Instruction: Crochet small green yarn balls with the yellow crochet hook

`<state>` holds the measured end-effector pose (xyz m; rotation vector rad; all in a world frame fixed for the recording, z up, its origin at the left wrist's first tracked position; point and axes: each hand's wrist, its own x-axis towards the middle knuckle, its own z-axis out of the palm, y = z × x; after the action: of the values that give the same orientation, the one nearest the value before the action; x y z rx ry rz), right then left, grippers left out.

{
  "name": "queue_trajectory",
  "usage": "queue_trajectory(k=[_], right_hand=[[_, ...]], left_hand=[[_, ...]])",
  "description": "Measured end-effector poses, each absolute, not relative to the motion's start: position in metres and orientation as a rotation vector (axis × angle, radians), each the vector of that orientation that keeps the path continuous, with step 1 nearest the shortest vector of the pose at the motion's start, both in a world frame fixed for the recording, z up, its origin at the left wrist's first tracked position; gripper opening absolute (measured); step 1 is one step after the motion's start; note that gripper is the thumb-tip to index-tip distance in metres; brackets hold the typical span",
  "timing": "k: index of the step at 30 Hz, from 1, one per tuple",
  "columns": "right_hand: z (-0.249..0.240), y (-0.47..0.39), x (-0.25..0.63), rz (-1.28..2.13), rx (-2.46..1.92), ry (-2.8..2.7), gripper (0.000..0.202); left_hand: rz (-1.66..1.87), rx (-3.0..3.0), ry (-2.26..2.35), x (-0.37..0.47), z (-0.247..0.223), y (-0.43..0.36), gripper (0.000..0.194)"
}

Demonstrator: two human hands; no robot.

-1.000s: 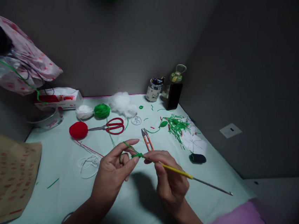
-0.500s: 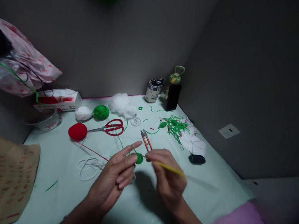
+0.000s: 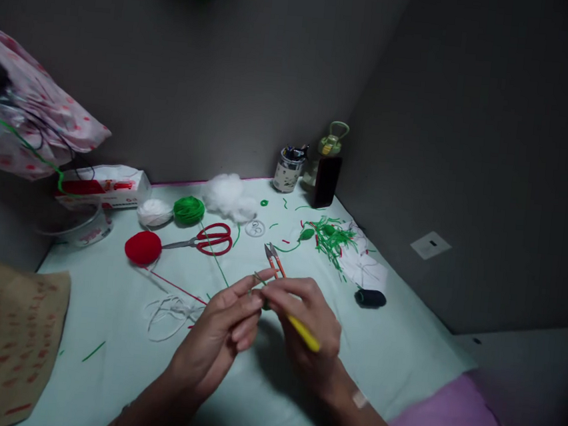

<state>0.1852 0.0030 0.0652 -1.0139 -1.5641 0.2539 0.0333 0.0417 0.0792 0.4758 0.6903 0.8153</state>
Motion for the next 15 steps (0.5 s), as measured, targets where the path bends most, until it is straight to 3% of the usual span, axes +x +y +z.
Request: queue_trajectory(k=[5, 15], right_hand=[[0.066, 0.009, 0.189, 0.8, -0.929, -1.118, 0.02], [0.059, 0.01, 0.19, 1.021, -0.891, -0.983, 0.019]], left_hand=[[0.872, 0.507, 0.693, 0.03, 0.085, 0.045, 0.045], [0.892, 0.814, 0.749, 0.03, 0.074, 0.04, 0.04]])
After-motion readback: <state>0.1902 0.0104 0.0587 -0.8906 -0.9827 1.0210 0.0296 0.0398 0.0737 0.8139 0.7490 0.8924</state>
